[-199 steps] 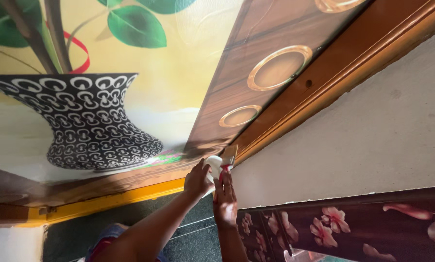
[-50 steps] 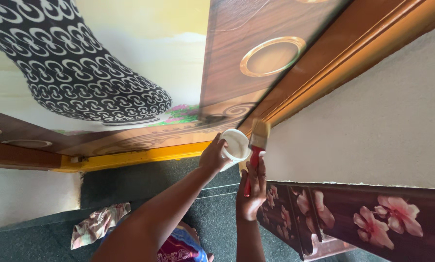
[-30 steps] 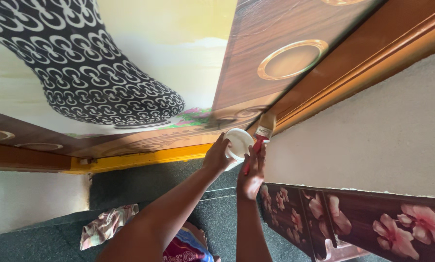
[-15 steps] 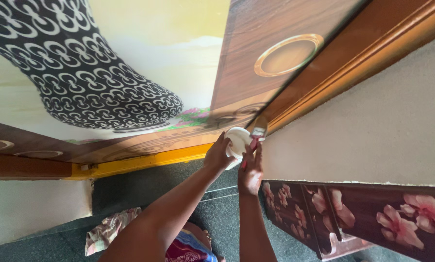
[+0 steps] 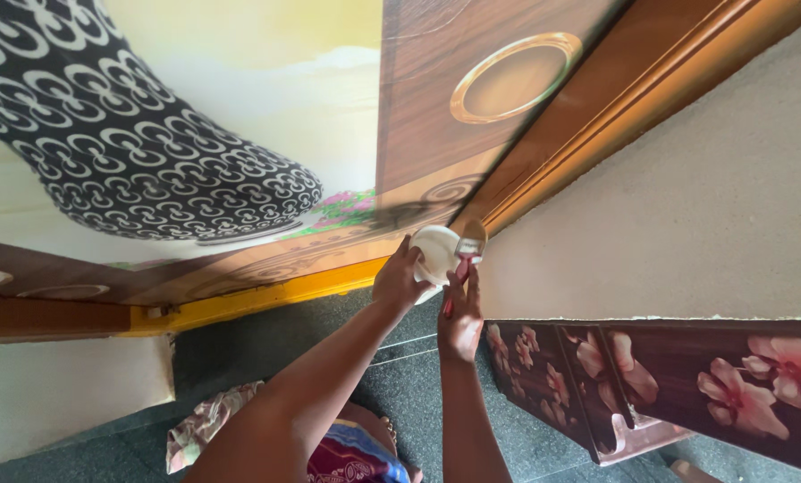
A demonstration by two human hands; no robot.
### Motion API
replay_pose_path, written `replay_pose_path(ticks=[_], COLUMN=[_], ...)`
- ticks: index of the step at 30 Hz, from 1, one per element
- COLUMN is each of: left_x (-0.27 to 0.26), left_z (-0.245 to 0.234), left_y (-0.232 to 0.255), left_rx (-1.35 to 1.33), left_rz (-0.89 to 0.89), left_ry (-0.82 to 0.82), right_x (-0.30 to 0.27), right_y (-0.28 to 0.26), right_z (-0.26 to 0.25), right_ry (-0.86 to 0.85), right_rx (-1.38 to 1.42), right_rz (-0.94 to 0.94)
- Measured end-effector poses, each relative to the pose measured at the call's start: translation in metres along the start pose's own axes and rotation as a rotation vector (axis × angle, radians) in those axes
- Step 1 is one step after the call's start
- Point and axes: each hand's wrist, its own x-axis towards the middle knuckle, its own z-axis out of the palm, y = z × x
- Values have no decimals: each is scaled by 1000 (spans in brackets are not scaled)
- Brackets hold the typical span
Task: The person paints along a door frame using a paintbrush while holding a container of paint.
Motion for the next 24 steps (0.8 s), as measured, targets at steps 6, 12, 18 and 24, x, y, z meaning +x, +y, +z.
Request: replay_pose_path(ticks=[6,12,18,24], left_x=[-5,2,0,-7], left_z=[10,14,16,22], left_y=[-13,0,5,16], left_rx=[-26,-12,-1,-38], left_rz=[93,74,58,39], left_ry=[67,68,33,-10], right_x=[-7,-5,-13,-3], right_y=[-13,-7,5,6], right_z=[-24,-19,-31,-28], right_ry=[159,92,130,63], right_rx=[122,128,63,162], right_rz=[-140,-56,-1,-22])
